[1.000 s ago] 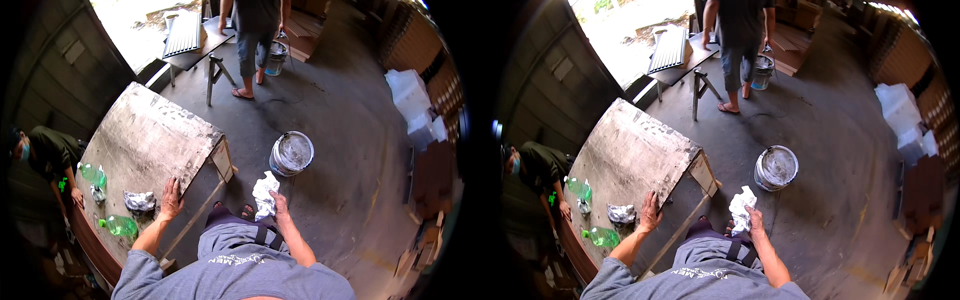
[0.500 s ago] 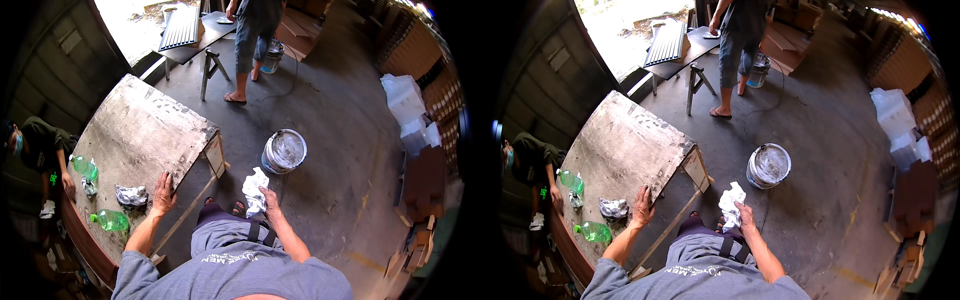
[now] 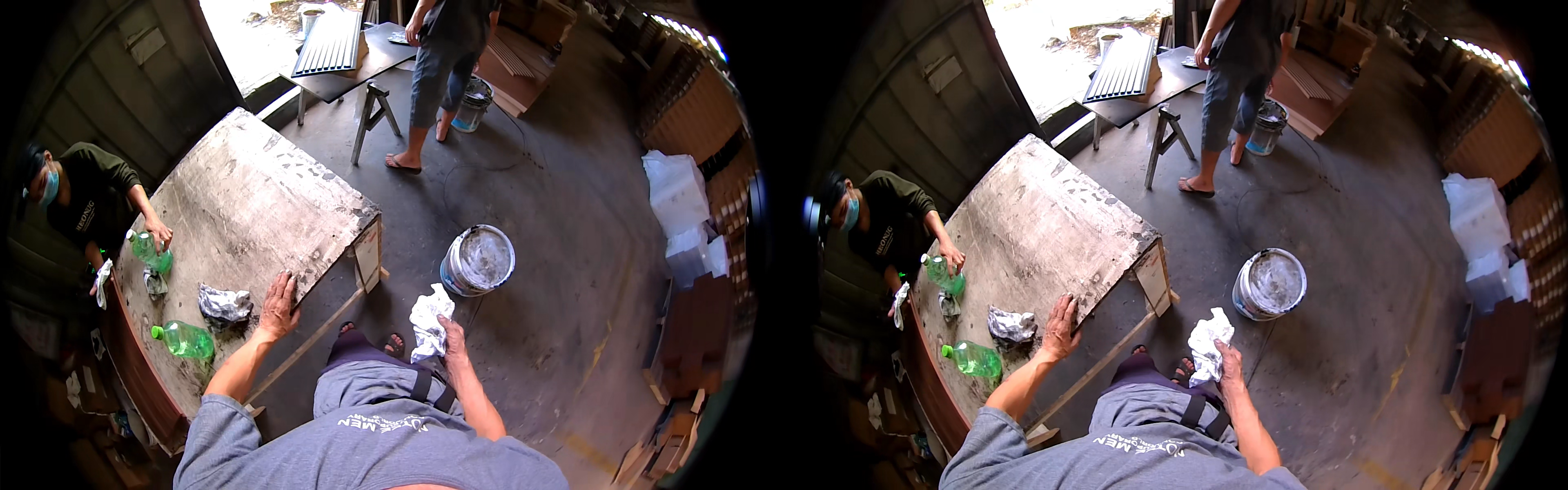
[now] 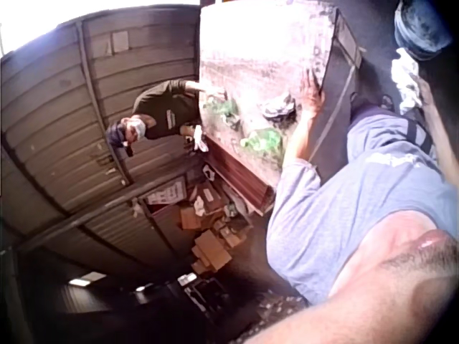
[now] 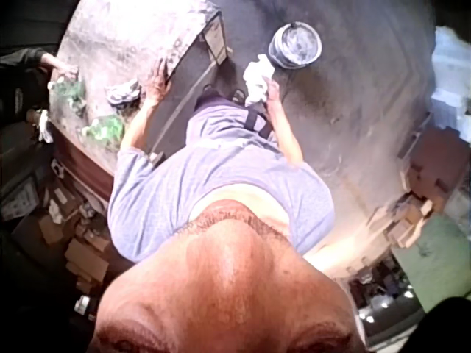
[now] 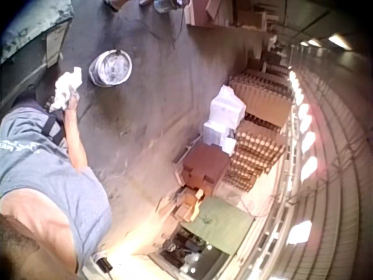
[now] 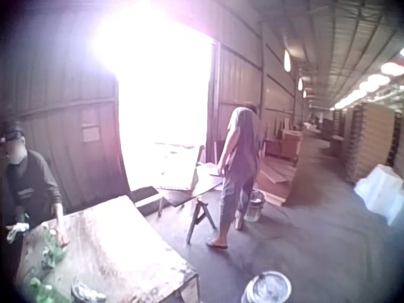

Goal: The person wipes a slatted wooden panel with a cloth, applying liquid from a green plastic bottle to the surface and rubbing the wood repeatedly while another person assists.

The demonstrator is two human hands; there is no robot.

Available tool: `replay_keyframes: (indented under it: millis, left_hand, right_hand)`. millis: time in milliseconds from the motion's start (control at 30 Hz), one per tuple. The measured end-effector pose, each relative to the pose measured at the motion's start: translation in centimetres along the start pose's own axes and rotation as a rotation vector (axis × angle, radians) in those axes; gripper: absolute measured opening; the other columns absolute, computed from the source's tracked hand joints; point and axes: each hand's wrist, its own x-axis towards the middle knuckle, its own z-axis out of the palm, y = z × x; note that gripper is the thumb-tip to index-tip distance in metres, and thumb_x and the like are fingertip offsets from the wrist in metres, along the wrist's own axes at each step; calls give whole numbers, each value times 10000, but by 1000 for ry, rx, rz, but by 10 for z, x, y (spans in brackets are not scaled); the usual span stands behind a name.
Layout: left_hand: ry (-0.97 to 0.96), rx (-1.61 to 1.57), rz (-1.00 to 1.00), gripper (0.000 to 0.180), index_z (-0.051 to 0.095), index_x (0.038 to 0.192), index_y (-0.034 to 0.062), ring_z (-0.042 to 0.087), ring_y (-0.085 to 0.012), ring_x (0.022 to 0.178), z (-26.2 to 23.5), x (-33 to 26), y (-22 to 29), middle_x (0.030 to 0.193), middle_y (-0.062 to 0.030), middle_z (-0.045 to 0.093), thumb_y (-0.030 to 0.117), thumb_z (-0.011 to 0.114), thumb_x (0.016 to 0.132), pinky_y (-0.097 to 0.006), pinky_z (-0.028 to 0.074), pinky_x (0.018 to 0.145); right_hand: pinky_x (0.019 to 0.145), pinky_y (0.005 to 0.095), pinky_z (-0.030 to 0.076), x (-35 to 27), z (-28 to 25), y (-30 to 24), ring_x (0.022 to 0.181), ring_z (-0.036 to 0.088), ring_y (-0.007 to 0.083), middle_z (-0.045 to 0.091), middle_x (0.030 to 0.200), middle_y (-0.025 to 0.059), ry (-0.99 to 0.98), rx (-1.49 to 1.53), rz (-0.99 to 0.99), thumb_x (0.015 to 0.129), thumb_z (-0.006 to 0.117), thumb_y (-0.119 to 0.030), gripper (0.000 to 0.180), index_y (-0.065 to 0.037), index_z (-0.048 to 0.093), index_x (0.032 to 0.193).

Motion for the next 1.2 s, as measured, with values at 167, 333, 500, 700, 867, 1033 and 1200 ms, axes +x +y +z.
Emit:
replay_keyframes:
  millis: [167, 333, 500, 700, 867, 1033, 1200]
  left_hand:
    - [-4, -5, -11, 830, 373, 1421, -7, 338, -425, 1389, 2, -1, -2, 1478, -253, 364, 118, 740, 687, -487, 291, 1152]
    - [-6, -16, -29, 834, 366, 1428, 3, 337, -423, 1391, 3, -2, -2, 1484, -245, 361, 112, 739, 691, -485, 295, 1150]
    - [9, -20, 2, 841, 362, 1431, 5, 330, -413, 1399, 1, -1, -3, 1496, -237, 351, 101, 740, 686, -487, 295, 1149]
    - [-12, -22, -2, 856, 371, 1420, -10, 335, -402, 1397, -1, -2, -5, 1489, -234, 358, 116, 746, 660, -475, 297, 1154]
    - [44, -26, 25, 864, 357, 1429, -8, 328, -387, 1406, -1, -6, -5, 1499, -222, 345, 125, 753, 673, -467, 301, 1150]
    - [70, -45, -12, 840, 366, 1426, -5, 330, -367, 1410, 2, -5, -3, 1502, -212, 351, 137, 741, 688, -453, 293, 1161]
    - [95, -96, 0, 801, 397, 1419, 11, 322, -352, 1420, 7, -9, -7, 1520, -187, 342, 148, 730, 703, -443, 284, 1171]
  right_hand:
    - [856, 385, 551, -2, 3, -2, 948, 688, 268, 686, 1084, 165, 33, -29, 11, 862, 689, -188, 447, 81, 577, 1202]
    - [836, 375, 560, -2, 6, -2, 935, 696, 258, 690, 1094, 155, 11, -27, 14, 878, 664, -178, 443, 74, 571, 1229]
    - [870, 374, 544, 0, 7, 0, 962, 686, 269, 683, 1094, 163, -66, 2, -32, 878, 657, -166, 425, 84, 576, 1211]
    - [875, 391, 546, 8, 9, 4, 972, 686, 278, 681, 1111, 167, 13, -29, 85, 895, 650, -178, 408, 80, 588, 1205]
    - [928, 425, 516, 18, 19, 5, 1024, 666, 302, 661, 1160, 179, -170, -89, 176, 917, 612, -217, 461, 84, 556, 1261]
    - [969, 415, 492, 28, 45, 6, 1074, 646, 288, 645, 1203, 167, -207, -206, 276, 927, 602, -203, 456, 65, 541, 1291]
    - [993, 383, 476, 30, 90, 9, 1095, 634, 265, 633, 1234, 139, -351, -310, 313, 930, 602, -186, 455, 54, 532, 1310]
